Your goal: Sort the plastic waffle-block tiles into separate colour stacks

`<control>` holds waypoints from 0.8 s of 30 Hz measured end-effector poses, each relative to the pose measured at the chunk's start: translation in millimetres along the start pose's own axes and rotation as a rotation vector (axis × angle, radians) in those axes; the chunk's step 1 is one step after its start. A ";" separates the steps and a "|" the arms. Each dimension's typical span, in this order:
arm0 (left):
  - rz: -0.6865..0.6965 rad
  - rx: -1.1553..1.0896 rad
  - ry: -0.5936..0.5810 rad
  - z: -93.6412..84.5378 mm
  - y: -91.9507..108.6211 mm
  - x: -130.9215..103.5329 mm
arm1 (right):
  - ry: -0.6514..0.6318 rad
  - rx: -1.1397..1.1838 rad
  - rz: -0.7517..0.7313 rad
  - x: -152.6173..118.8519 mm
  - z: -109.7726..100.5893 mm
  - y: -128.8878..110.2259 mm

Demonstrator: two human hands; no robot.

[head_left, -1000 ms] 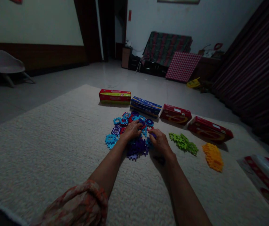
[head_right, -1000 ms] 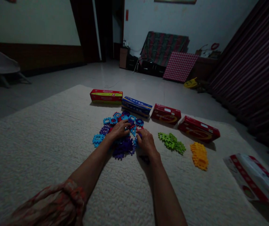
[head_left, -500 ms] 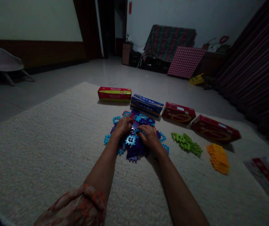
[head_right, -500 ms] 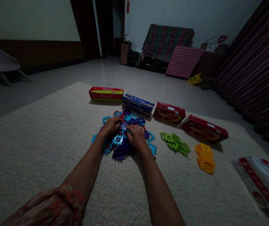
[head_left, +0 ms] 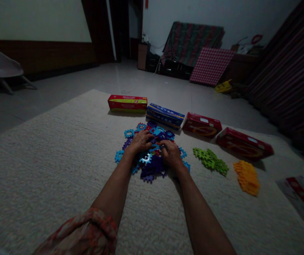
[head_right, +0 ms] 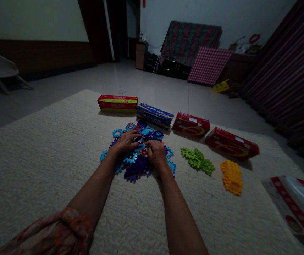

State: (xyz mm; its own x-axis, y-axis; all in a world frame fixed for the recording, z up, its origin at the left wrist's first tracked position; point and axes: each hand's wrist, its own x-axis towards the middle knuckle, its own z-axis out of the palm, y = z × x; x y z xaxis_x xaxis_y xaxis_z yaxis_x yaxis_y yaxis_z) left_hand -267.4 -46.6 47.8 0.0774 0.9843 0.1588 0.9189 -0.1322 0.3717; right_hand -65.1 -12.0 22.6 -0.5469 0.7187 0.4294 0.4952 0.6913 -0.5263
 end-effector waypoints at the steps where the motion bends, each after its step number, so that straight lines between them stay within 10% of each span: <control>1: -0.008 0.008 0.000 0.1 -2.0 -0.2 | -0.006 -0.035 0.013 -0.9 -0.1 0.7; 24: -0.328 0.066 0.118 -10.3 -4.6 -1.9 | -0.060 -0.393 0.149 -6.9 -9.3 -12.4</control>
State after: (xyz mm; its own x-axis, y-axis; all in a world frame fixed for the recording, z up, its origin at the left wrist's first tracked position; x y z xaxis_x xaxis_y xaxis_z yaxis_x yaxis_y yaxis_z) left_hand -275.8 -49.1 55.2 -0.2675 0.9523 0.1472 0.9107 0.2000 0.3613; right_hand -61.2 -24.8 33.0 -0.4820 0.8155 0.3203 0.7855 0.5641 -0.2544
